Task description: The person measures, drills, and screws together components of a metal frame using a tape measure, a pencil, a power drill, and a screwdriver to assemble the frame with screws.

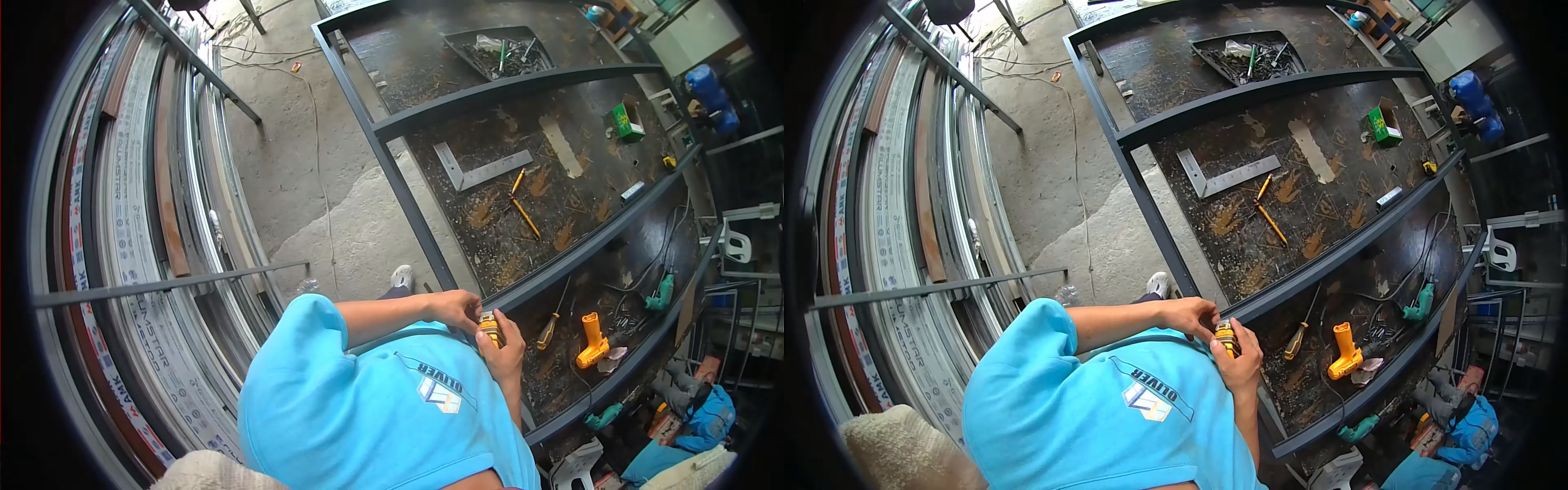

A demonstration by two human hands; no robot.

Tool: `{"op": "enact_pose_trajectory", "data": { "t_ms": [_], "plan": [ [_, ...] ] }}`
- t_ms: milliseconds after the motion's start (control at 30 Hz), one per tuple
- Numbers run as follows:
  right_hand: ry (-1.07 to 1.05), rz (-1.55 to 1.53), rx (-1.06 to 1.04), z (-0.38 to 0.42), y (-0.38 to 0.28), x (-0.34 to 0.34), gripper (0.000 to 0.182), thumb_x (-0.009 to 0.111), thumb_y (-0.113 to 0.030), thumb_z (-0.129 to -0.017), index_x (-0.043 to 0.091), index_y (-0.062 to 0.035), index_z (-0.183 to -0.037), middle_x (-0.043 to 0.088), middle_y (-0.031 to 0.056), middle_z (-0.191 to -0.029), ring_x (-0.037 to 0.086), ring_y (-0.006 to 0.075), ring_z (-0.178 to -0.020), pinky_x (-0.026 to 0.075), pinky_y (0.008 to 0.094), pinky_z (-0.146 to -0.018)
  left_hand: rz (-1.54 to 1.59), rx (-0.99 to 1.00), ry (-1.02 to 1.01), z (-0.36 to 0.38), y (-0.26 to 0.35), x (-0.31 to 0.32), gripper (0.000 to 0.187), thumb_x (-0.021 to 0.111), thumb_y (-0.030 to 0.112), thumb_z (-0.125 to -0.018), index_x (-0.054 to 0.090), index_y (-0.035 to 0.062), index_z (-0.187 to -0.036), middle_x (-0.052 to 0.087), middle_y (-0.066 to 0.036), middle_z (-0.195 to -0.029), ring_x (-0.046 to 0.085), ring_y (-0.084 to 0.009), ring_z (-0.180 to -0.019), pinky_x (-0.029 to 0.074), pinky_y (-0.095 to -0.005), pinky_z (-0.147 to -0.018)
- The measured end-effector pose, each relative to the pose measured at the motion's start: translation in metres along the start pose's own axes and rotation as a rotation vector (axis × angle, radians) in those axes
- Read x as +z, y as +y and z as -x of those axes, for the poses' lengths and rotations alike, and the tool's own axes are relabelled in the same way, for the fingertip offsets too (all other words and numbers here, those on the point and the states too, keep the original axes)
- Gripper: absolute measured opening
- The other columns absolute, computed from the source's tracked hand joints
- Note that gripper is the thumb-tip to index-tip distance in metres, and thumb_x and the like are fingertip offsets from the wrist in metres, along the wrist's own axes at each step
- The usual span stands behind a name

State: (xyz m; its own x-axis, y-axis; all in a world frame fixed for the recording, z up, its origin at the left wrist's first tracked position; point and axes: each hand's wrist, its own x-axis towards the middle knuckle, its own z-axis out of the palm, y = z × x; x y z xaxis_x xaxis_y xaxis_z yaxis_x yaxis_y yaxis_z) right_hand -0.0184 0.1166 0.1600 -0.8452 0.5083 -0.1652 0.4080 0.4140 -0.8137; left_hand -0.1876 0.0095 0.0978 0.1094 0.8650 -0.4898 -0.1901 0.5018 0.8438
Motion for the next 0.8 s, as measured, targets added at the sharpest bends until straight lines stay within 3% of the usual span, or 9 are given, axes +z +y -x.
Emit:
{"op": "enact_pose_trajectory", "data": {
  "t_ms": [200, 300, 367, 467, 500, 567, 600, 667, 800],
  "plan": [
    [0.038, -0.057, 0.083, 0.006, 0.031, 0.002, 0.056, 0.073, -0.020, -0.073, 0.058, 0.0027, -0.122, 0.062, 0.0230, -0.108, 0.062, 0.0364, -0.097, 0.050, 0.0411, -0.085, -0.034, 0.074, -0.071, -0.035, -0.001, 0.001, 0.044, 0.082, 0.023, -0.069, 0.057, 0.0007, -0.097, 0.065, -0.009, -0.086, 0.062, -0.0153, -0.081, 0.051, -0.0306, -0.066],
    [0.082, 0.053, 0.092, 0.015, 0.040, -0.007, 0.054, 0.072, -0.018, -0.073, 0.059, 0.0016, -0.122, 0.061, 0.0229, -0.108, 0.061, 0.0372, -0.098, 0.049, 0.0419, -0.087, -0.281, 0.054, 0.219, -0.036, 0.009, -0.003, 0.044, 0.086, 0.027, -0.062, 0.059, 0.0042, -0.088, 0.063, -0.013, -0.079, 0.062, -0.0231, -0.075, 0.049, -0.0358, -0.064],
    [0.147, 0.154, 0.128, 0.040, 0.058, -0.021, 0.052, 0.071, -0.017, -0.073, 0.060, 0.0012, -0.120, 0.061, 0.0224, -0.108, 0.059, 0.0378, -0.100, 0.048, 0.0427, -0.088, -0.283, 0.132, 0.461, -0.039, 0.007, -0.035, 0.040, 0.087, 0.026, -0.061, 0.060, 0.0050, -0.083, 0.064, -0.008, -0.075, 0.063, -0.0192, -0.071, 0.050, -0.0344, -0.062],
    [0.187, 0.351, 0.212, 0.104, 0.097, -0.044, 0.050, 0.070, -0.014, -0.071, 0.062, -0.0001, -0.119, 0.059, 0.0199, -0.106, 0.058, 0.0364, -0.096, 0.048, 0.0430, -0.086, 0.034, -0.038, 0.767, -0.016, -0.004, -0.141, 0.031, 0.079, 0.005, -0.068, 0.062, 0.0037, -0.094, 0.067, -0.010, -0.077, 0.065, -0.0165, -0.060, 0.054, -0.0285, -0.052],
    [0.176, 0.359, 0.219, 0.128, 0.109, -0.052, 0.050, 0.070, -0.014, -0.071, 0.062, -0.0001, -0.119, 0.059, 0.0199, -0.106, 0.058, 0.0364, -0.096, 0.048, 0.0430, -0.086, 0.258, 0.036, 0.877, -0.011, -0.029, -0.185, 0.040, 0.078, 0.001, -0.067, 0.059, 0.0018, -0.102, 0.067, -0.012, -0.075, 0.064, -0.0180, -0.055, 0.054, -0.0285, -0.047],
    [0.130, 0.350, 0.265, 0.166, 0.129, -0.067, 0.049, 0.069, -0.013, -0.071, 0.063, -0.0005, -0.118, 0.058, 0.0190, -0.106, 0.057, 0.0361, -0.097, 0.046, 0.0434, -0.087, 0.195, 0.103, 1.305, 0.001, -0.043, -0.244, 0.063, 0.076, 0.001, -0.063, 0.052, 0.0038, -0.121, 0.067, -0.011, -0.073, 0.065, -0.0178, -0.061, 0.050, -0.0312, -0.045],
    [0.124, 0.351, 0.274, 0.178, 0.138, -0.071, 0.049, 0.069, -0.013, -0.071, 0.063, -0.0005, -0.118, 0.058, 0.0190, -0.106, 0.057, 0.0361, -0.097, 0.046, 0.0434, -0.087, 0.066, 0.093, 1.425, 0.008, -0.045, -0.264, 0.062, 0.074, 0.000, -0.063, 0.053, 0.0037, -0.122, 0.066, -0.010, -0.074, 0.063, -0.0174, -0.061, 0.050, -0.0309, -0.048],
    [0.141, 0.411, 0.272, 0.200, 0.150, -0.075, 0.045, 0.068, -0.011, -0.072, 0.064, -0.0008, -0.116, 0.057, 0.0190, -0.107, 0.056, 0.0362, -0.098, 0.045, 0.0437, -0.089, 0.222, 0.062, 1.424, 0.023, -0.024, -0.286, 0.059, 0.071, 0.000, -0.064, 0.057, 0.0047, -0.121, 0.065, -0.008, -0.076, 0.062, -0.0158, -0.061, 0.050, -0.0286, -0.052],
    [0.190, 0.479, 0.223, 0.187, 0.141, -0.067, 0.041, 0.069, -0.014, -0.074, 0.066, -0.0049, -0.114, 0.057, 0.0174, -0.110, 0.056, 0.0358, -0.100, 0.045, 0.0429, -0.089, 0.202, 0.004, 1.435, 0.027, -0.044, -0.338, 0.049, 0.068, -0.002, -0.066, 0.061, 0.0021, -0.115, 0.068, -0.014, -0.083, 0.067, -0.0199, -0.065, 0.057, -0.0320, -0.057]
  ]
}}
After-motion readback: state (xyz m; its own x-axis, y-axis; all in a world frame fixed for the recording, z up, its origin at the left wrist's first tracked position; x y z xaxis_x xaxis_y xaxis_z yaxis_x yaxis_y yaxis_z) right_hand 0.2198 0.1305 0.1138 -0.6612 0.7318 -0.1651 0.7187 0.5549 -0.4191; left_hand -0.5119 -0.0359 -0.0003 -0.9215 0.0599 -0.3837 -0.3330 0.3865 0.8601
